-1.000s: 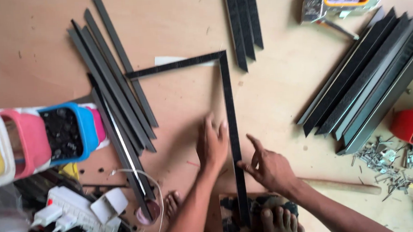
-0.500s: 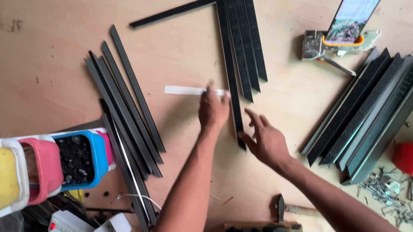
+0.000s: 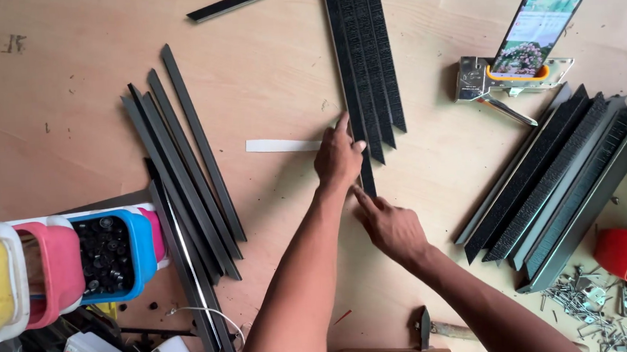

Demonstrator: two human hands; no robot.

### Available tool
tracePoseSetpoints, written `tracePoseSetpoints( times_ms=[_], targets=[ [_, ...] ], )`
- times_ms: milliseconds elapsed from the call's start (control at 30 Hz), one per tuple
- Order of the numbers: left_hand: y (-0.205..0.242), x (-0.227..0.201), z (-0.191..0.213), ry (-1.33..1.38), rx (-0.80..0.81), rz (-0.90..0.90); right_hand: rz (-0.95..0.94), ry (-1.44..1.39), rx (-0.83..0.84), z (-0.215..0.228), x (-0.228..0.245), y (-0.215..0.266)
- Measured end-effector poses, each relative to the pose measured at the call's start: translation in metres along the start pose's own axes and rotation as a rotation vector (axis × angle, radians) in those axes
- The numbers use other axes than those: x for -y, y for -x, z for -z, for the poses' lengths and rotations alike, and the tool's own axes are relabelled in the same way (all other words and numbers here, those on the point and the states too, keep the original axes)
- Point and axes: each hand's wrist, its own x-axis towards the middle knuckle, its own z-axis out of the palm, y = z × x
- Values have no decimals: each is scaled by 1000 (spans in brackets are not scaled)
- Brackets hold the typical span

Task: Assembling black picture frame segments using a hammer and joining hardware.

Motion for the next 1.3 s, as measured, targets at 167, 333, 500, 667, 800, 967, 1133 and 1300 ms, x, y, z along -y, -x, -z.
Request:
tracePoseSetpoints(
  times_ms=[167,333,500,667,800,967,1133,1300],
  targets=[
    [-31,-9,6,-104,84,75,-1,-54,-92,-15,-15,-19],
    [-12,1,15,65,67,-29,-97,-35,65,4,-3,-14],
    [66,81,6,-177,-369,-132,-53,-9,55,-1,-6,-13],
    [127,161,22,-537,-599,181,-169,-1,249,15,7,-22],
    [125,185,42,-495,-560,314,-103,8,137,2,2,-24],
    [125,159,71,-529,-404,441,-134,-6,117,15,6,-12],
    [108,175,69,-239,-426,493,53,-93,-87,5,-28,56],
    [115,199,31,300,-478,315,-26,-84,-161,13,-70,135]
  ],
)
